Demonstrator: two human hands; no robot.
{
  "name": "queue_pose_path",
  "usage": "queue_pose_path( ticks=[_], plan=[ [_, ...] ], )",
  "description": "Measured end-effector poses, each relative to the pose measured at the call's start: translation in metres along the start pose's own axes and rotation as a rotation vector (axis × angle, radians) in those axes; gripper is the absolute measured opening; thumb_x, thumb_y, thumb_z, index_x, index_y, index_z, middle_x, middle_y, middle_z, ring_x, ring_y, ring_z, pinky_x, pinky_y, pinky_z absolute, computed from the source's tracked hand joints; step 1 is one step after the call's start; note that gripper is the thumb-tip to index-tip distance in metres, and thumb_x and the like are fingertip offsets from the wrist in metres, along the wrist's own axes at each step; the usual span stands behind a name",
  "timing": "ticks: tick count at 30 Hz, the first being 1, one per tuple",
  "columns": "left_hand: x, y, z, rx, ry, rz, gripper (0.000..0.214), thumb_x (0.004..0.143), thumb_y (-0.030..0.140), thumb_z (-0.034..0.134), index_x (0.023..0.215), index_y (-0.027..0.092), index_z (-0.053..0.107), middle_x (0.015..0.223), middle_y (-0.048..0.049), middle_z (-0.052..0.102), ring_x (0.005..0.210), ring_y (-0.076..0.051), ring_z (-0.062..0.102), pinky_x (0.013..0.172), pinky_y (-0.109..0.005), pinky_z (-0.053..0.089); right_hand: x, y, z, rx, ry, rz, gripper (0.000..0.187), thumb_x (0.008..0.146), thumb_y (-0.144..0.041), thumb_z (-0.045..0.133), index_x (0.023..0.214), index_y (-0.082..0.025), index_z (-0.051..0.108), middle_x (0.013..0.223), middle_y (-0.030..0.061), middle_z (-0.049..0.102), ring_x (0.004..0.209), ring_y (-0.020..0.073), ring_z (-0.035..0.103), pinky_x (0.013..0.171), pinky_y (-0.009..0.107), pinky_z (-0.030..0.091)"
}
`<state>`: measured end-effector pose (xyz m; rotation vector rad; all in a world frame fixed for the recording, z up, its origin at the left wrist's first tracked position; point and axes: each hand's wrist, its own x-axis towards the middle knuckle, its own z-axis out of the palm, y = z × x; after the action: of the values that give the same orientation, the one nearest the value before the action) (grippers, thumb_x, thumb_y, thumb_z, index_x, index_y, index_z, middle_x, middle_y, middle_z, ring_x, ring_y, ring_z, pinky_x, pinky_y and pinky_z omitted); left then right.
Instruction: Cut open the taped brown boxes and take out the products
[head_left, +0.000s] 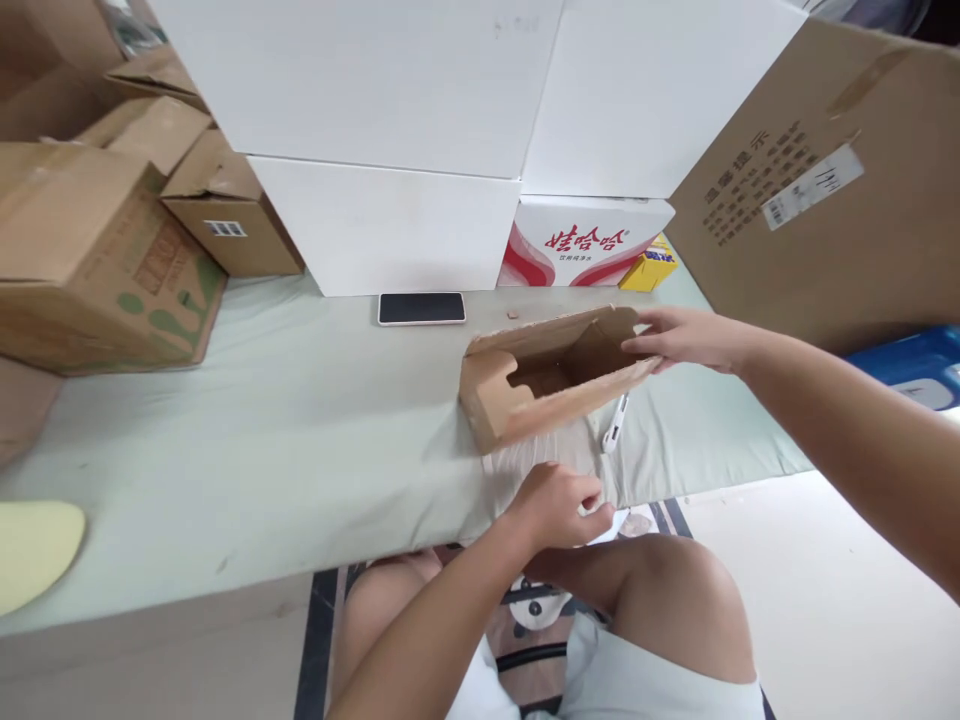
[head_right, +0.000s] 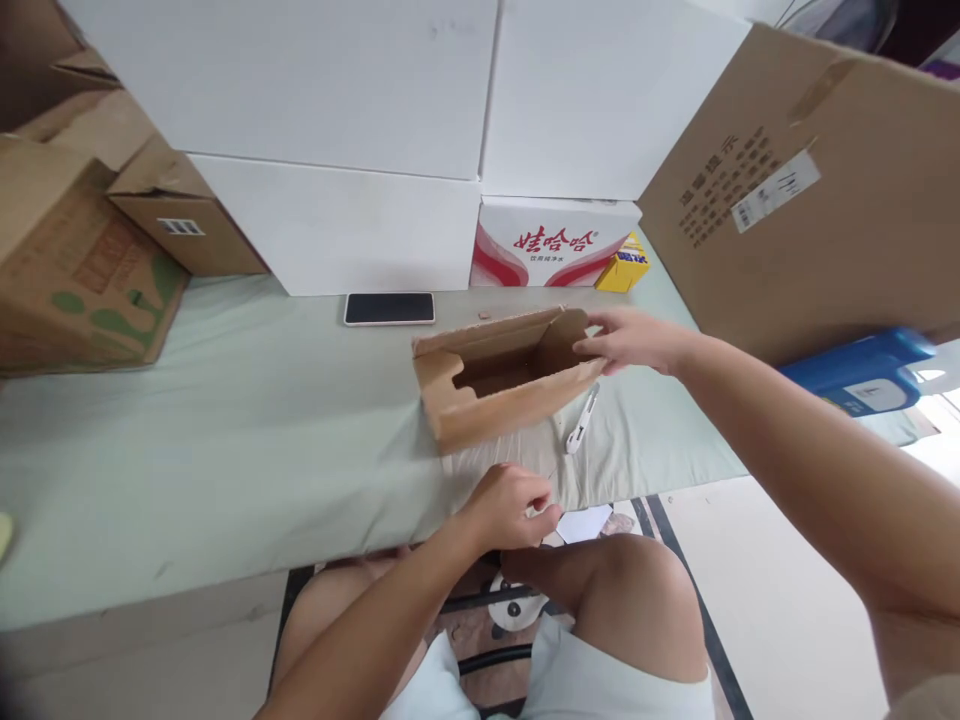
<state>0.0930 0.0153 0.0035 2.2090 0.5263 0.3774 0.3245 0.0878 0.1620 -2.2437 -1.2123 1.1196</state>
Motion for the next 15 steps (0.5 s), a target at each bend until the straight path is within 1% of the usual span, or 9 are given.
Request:
queue_pose_path(
  ticks=[1, 3, 4, 5, 7, 9, 12, 14, 15],
  plan=[
    [-0.002, 0.001, -0.002, -0.006, 0.005, -0.006, 0.031, 0.083, 0.035, 0.06, 0.059, 0.021, 0.047, 0.057, 0.0012, 0.061, 0.061, -0.015, 0.058, 0.066, -0.029, 0.035, -0.007, -0.003, 0.005, -0.032, -0.012, 0.067, 0.025, 0.077, -0.022, 0.083, 0.1, -0.019, 0.073, 0.087, 0.0083, 0.072, 0.068, 0.0194, 0.068, 0.05, 0.027, 0.059],
    [-0.006, 0.002, -0.006, -0.012, 0.019, -0.021, 0.031, 0.084, 0.036, 0.06, 0.059, 0.021, 0.047, 0.058, 0.0015, 0.062, 0.062, -0.015, 0.057, 0.064, -0.029, 0.033, -0.019, -0.002, 0.012, -0.026, 0.017, 0.178, 0.011, 0.082, -0.016, 0.078, 0.088, -0.015, 0.07, 0.071, 0.0082, 0.067, 0.053, 0.0176, 0.063, 0.04, 0.026, 0.054],
    [-0.008, 0.002, -0.008, -0.01, 0.025, -0.029, 0.032, 0.084, 0.036, 0.06, 0.059, 0.021, 0.048, 0.058, 0.0014, 0.062, 0.062, -0.015, 0.057, 0.063, -0.029, 0.032, -0.025, 0.001, 0.013, 0.021, 0.053, 0.209, 0.006, 0.085, -0.014, 0.073, 0.085, -0.015, 0.067, 0.065, 0.0074, 0.064, 0.049, 0.0165, 0.061, 0.036, 0.024, 0.051],
    [-0.01, 0.002, -0.01, -0.006, 0.028, -0.037, 0.032, 0.085, 0.036, 0.06, 0.059, 0.02, 0.049, 0.059, 0.0013, 0.063, 0.062, -0.014, 0.056, 0.062, -0.029, 0.031, -0.031, 0.007, 0.013, 0.109, 0.111, 0.221, 0.006, 0.088, -0.011, 0.067, 0.083, -0.014, 0.066, 0.061, 0.0068, 0.062, 0.046, 0.0153, 0.059, 0.035, 0.022, 0.049],
    [-0.014, 0.002, -0.013, 0.005, 0.033, -0.045, 0.032, 0.085, 0.036, 0.059, 0.059, 0.02, 0.05, 0.06, 0.0009, 0.063, 0.061, -0.014, 0.055, 0.06, -0.029, 0.029, -0.044, 0.023, 0.006, 0.336, 0.278, 0.226, 0.015, 0.09, -0.006, 0.056, 0.082, -0.014, 0.065, 0.058, 0.0067, 0.06, 0.042, 0.0132, 0.056, 0.034, 0.019, 0.048],
    [-0.017, 0.003, -0.017, 0.009, 0.029, -0.043, 0.031, 0.086, 0.035, 0.059, 0.059, 0.02, 0.052, 0.059, 0.0007, 0.062, 0.06, -0.014, 0.053, 0.06, -0.029, 0.029, -0.058, 0.043, -0.006, 0.506, 0.46, 0.235, 0.022, 0.09, -0.002, 0.049, 0.08, -0.016, 0.064, 0.058, 0.0071, 0.059, 0.041, 0.0112, 0.053, 0.033, 0.015, 0.046],
    [-0.018, 0.005, -0.019, -0.005, 0.02, -0.048, 0.031, 0.086, 0.035, 0.06, 0.06, 0.02, 0.054, 0.059, 0.0007, 0.062, 0.059, -0.014, 0.052, 0.059, -0.028, 0.029, -0.073, 0.074, -0.025, 0.589, 0.669, 0.248, 0.029, 0.09, 0.001, 0.043, 0.076, -0.019, 0.059, 0.063, 0.0069, 0.057, 0.043, 0.0086, 0.052, 0.036, 0.01, 0.046],
    [-0.016, 0.007, -0.019, -0.015, 0.008, -0.054, 0.031, 0.086, 0.036, 0.06, 0.059, 0.02, 0.054, 0.059, 0.0007, 0.061, 0.059, -0.014, 0.052, 0.059, -0.028, 0.029, -0.075, 0.09, -0.036, 0.627, 0.76, 0.265, 0.033, 0.089, 0.004, 0.038, 0.074, -0.021, 0.054, 0.065, 0.0062, 0.055, 0.046, 0.0079, 0.053, 0.041, 0.008, 0.049],
    [-0.015, 0.008, -0.018, -0.016, 0.001, -0.053, 0.031, 0.086, 0.036, 0.06, 0.06, 0.02, 0.055, 0.059, 0.0006, 0.062, 0.059, -0.014, 0.052, 0.058, -0.028, 0.029, -0.073, 0.097, -0.041, 0.641, 0.783, 0.275, 0.035, 0.089, 0.005, 0.035, 0.075, -0.021, 0.052, 0.065, 0.0056, 0.054, 0.047, 0.0082, 0.053, 0.042, 0.009, 0.05]
  ],
)
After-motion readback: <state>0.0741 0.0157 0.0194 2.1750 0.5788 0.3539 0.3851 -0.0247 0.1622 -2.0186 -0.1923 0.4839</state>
